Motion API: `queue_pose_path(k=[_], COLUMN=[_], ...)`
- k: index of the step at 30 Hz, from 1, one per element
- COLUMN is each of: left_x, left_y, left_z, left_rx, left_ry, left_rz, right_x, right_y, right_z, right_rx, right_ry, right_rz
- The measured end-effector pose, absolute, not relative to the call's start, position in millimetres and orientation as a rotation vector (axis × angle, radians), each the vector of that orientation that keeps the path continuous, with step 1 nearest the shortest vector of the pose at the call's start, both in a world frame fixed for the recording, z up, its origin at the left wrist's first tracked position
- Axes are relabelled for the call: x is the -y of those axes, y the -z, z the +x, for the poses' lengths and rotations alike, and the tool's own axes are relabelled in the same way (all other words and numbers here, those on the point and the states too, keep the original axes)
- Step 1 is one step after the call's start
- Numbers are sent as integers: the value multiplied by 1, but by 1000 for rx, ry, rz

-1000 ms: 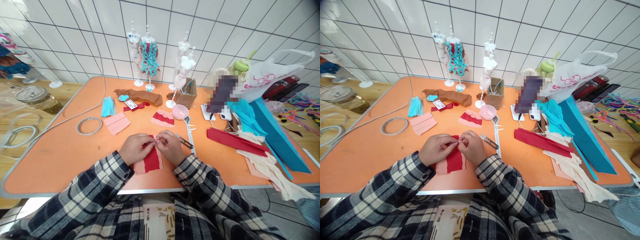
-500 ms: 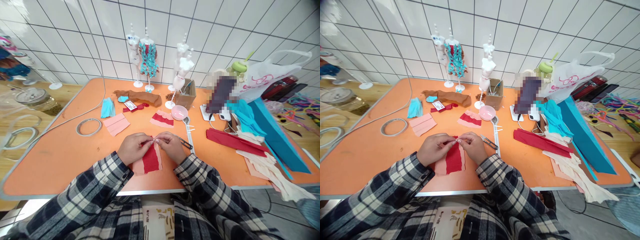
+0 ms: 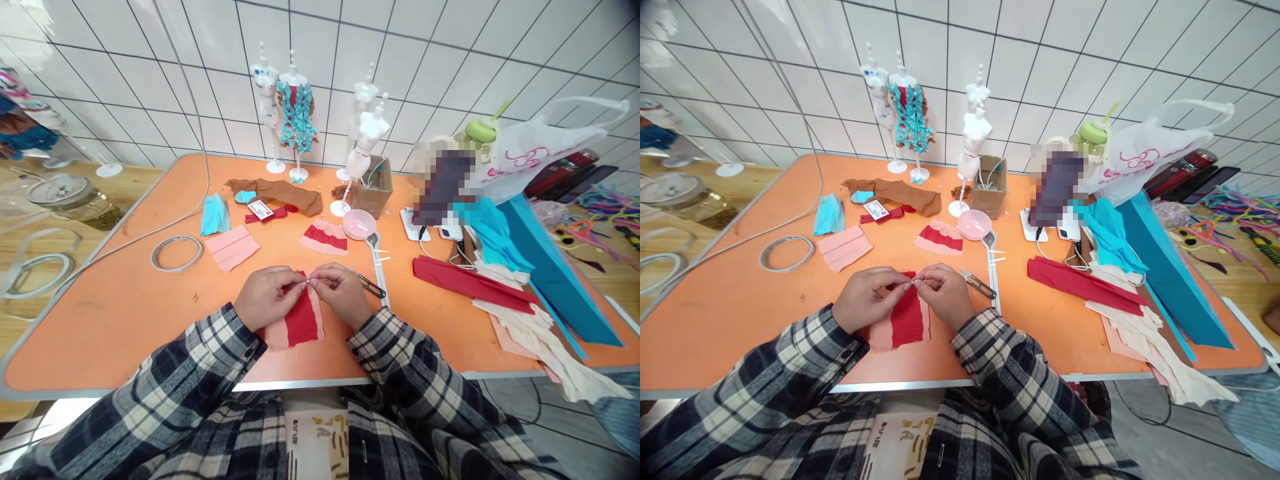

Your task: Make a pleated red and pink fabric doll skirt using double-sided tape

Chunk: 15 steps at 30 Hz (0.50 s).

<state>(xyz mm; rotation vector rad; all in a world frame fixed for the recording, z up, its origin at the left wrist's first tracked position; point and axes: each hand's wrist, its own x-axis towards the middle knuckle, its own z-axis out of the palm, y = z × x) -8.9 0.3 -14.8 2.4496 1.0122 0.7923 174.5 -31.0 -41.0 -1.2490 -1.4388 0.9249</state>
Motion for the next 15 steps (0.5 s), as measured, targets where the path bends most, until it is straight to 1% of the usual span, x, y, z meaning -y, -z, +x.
queue_pose_path(k=[3, 6, 10, 15], left_x=[0, 0, 0, 2], left_y=[15, 16, 16, 16], left_z=[-9, -9, -8, -6], left_rx=[-1023, -1024, -1034, -1045], left_ry=[-780, -777, -796, -778], left_rz=[2444, 2426, 2315, 2144], right_x=[31, 31, 31, 35], right_y=[41, 41, 40, 35], right_z=[173, 172, 171, 172], right_rx=[1424, 1421, 1412, 1417], right_ry=[-977, -948, -810, -559], right_rz=[-1244, -1233, -1230, -1276])
